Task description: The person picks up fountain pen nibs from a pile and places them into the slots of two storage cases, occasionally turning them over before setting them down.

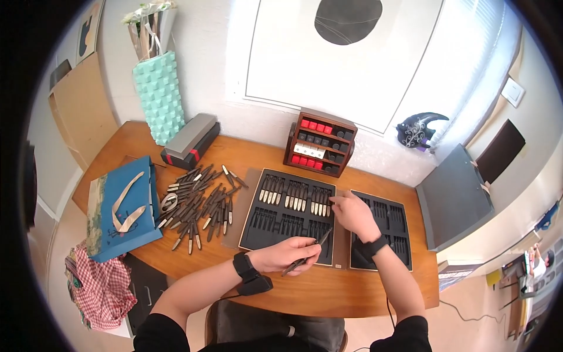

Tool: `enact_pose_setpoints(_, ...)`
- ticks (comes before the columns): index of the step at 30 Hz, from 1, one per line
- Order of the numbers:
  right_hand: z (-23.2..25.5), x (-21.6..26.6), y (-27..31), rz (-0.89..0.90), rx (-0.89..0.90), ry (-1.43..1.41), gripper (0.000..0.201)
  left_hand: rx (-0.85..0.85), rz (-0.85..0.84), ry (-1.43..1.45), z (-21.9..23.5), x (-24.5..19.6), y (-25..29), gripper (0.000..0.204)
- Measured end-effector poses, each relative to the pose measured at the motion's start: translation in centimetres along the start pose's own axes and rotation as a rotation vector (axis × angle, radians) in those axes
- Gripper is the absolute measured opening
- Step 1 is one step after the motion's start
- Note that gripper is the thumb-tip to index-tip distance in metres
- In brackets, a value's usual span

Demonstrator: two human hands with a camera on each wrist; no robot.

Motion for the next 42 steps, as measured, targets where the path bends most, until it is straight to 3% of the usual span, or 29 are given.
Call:
enact_pose_setpoints(1, 0.8, 0.9, 0.2, 0.012, 0.002, -0.002, 0.024, -0.018, -0.026, 0.016, 0.1, 0.0, 0.0, 0.03)
enact_pose_setpoints(3, 2.0, 2.2, 1.0, -0.176, 0.079, -0.389, 0.025, -0.034, -0.027, 0.044, 0.5, 0.1, 0.2, 0.029)
enact_pose_setpoints(4, 1.3, 2.0, 1.2, -0.128, 0.135, -0.601, 0.029, -0.069, -0.074, 0.066, 0.7, 0.2, 0.0, 0.029)
enact_pose_setpoints(5, 1.7, 2.5, 1.3, -0.125, 0.135, -0.607, 0.029, -0.101, -0.119, 0.081, 1.0, 0.1, -0.1, 0.028)
enact_pose_setpoints(7, 2.6, 4.1, 1.9, -0.135, 0.496, -1.042, 0.039, -0.116, -0.103, 0.093, 0.7, -0.9, 0.0, 0.028)
enact_pose_setpoints(8, 2.7, 4.3, 2.0, -0.122, 0.467, -1.023, 0.046, -0.139, -0.121, 0.11, 0.4, -1.4, 0.2, 0.028)
enact_pose_setpoints(14, 0.9, 4.5, 1.8, -0.085, 0.538, -1.233, 0.018, -0.18, -0.182, 0.107, 0.2, -2.7, 0.4, 0.028)
enact_pose_setpoints(17, 1.4, 4.0, 1.5, -0.074, 0.515, -1.246, 0.018, -0.261, -0.132, 0.169, 1.2, -2.2, 0.2, 0.027)
enact_pose_setpoints(23, 2.8, -0.3, 0.0, -0.228, 0.246, -1.343, 0.021, -0.26, -0.077, 0.219, 1.5, -1.6, 0.4, 0.026)
enact_pose_setpoints(35, 3.3, -7.6, -0.5, -0.432, 0.167, -1.205, 0.021, -0.203, 0.008, 0.026, 0.1, -1.2, -0.1, 0.027)
enact_pose_setpoints(42, 1.6, -10.8, -1.2, -0.518, 0.174, -1.052, 0.019, -0.114, 0.029, 0.07, -0.1, -0.7, -0.1, 0.023)
Point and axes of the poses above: each hand's wrist, its own y-axis away from the middle knuckle, its own z-axis out of the back of the hand, x = y × z, the point moved 2 cm from there along -y, towards the middle knuckle, and after that the axes turned 11 degrees about -z, right-handed, at the moved point
